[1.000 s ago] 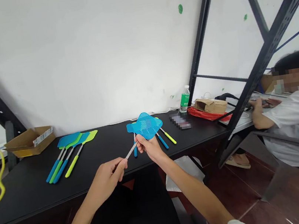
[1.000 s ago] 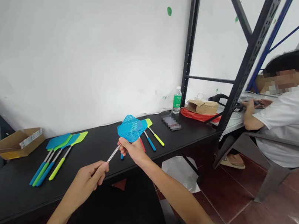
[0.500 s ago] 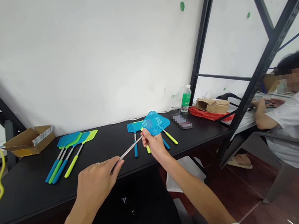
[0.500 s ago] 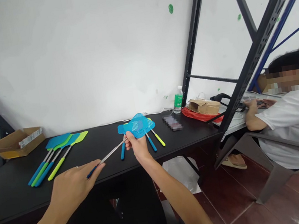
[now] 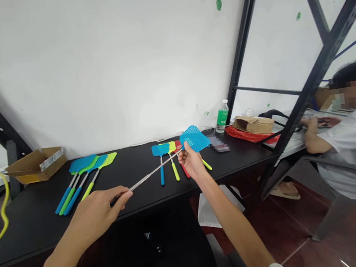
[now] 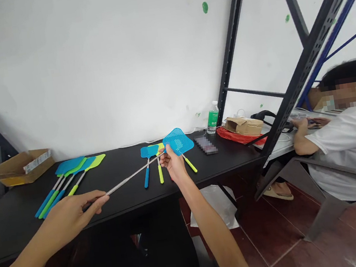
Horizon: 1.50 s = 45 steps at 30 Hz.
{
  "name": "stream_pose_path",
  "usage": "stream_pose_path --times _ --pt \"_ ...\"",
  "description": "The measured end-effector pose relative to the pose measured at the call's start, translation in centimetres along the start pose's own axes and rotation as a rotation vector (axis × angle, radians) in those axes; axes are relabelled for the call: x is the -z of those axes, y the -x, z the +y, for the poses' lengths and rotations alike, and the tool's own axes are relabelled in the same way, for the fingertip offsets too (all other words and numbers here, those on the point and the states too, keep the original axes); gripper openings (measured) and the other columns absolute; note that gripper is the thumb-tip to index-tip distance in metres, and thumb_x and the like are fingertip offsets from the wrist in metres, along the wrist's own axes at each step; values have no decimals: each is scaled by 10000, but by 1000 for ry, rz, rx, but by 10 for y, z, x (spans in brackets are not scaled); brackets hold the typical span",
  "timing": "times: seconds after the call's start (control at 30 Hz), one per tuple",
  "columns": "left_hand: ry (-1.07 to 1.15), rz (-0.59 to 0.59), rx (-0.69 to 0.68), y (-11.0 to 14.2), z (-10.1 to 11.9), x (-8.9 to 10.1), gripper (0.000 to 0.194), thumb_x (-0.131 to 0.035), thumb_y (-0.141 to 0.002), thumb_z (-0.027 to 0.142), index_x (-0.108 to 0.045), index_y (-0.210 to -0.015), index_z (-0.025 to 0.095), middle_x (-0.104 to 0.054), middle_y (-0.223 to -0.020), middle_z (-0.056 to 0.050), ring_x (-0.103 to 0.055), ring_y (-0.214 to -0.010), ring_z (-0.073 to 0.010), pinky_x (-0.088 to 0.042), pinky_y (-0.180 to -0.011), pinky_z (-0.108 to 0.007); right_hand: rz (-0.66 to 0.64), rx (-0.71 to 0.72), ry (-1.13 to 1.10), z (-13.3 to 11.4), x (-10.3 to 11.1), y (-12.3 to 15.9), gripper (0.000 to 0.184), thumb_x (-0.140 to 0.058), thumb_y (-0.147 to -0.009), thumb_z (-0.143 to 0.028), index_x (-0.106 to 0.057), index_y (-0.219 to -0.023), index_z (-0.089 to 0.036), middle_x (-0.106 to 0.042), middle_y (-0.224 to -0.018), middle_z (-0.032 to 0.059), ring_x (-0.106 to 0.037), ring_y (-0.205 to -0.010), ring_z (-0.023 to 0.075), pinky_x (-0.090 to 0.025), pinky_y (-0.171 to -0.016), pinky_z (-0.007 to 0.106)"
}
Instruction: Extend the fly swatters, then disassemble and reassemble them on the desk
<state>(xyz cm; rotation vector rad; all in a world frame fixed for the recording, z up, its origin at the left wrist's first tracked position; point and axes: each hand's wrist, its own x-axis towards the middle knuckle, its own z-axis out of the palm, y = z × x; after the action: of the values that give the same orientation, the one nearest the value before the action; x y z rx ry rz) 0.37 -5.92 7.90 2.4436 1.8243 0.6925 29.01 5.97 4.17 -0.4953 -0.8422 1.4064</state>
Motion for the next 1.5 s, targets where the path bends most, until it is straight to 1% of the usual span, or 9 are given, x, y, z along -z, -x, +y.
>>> stream_pose_path --times 0.07,0.13,0.47,0.7,0.8,1.0,1.2,1.37,1.5 --pt "-35 -42 23 2 -4 1 440 -417 -917 604 -714 -1000 290 -709 -701 -14 -649 -663 -221 -385 -588 -277 -40 -106 -55 0 1 0 433 -635 -845 -589 -710 -879 -165 -660 -656 26 -596 -549 114 -456 -479 212" --pt "-62 -55 35 3 -7 1 453 -386 -932 598 -694 -1042 285 -711 -719 -23 -648 -662 -230 -386 -600 -289 -52 -154 -60 -2 1 0 467 -580 -876 -601 -717 -921 -157 -686 -683 43 -605 -542 121 -455 -471 218" --pt "-117 6 3 4 -11 -10 404 -403 -943 579 -657 -1045 281 -727 -792 -23 -659 -673 -231 -388 -596 -296 -13 9 71 3 -13 7 460 -630 -822 -620 -712 -837 -167 -627 -591 0 -543 -483 101 -388 -436 216" --pt "-23 23 -34 7 -5 -8 421 -446 -927 604 -661 -1104 288 -757 -939 -10 -685 -743 -208 -440 -635 -266 -258 -70 158 1 -25 22 435 -654 -829 -590 -737 -883 -166 -643 -638 10 -554 -482 94 -395 -439 215" --pt "-42 37 -29 6 -3 -10 443 -456 -917 619 -675 -1127 296 -765 -950 -8 -700 -777 -223 -451 -646 -269 -291 -70 261 1 -23 26 460 -654 -824 -604 -741 -834 -152 -673 -682 39 -582 -507 100 -395 -441 210" --pt "-126 30 -77 4 -4 -17 465 -385 -962 566 -708 -1160 297 -765 -1063 -31 -710 -914 -269 -460 -697 -299 -155 -48 265 4 -15 20 489 -713 -752 -626 -738 -745 -137 -661 -636 55 -595 -531 117 -402 -452 212" --pt "-187 46 -13 8 -28 -10 448 -364 -966 531 -733 -1072 300 -768 -1023 -38 -704 -903 -289 -439 -663 -319 20 8 193 -8 6 7 454 -788 -684 -596 -713 -706 -148 -618 -592 22 -563 -510 107 -394 -442 206" --pt "-127 7 21 9 -37 1 463 -351 -957 547 -713 -1058 275 -764 -913 -37 -689 -801 -262 -421 -633 -309 60 54 192 -24 21 0 422 -787 -708 -561 -694 -729 -151 -598 -592 12 -565 -528 114 -394 -447 216" --pt "-89 15 9 7 -27 4 468 -355 -958 535 -700 -1088 247 -757 -1013 -47 -689 -848 -248 -447 -707 -302 82 69 187 -24 22 1 421 -752 -740 -574 -664 -735 -162 -578 -589 -2 -553 -515 112 -388 -449 228"
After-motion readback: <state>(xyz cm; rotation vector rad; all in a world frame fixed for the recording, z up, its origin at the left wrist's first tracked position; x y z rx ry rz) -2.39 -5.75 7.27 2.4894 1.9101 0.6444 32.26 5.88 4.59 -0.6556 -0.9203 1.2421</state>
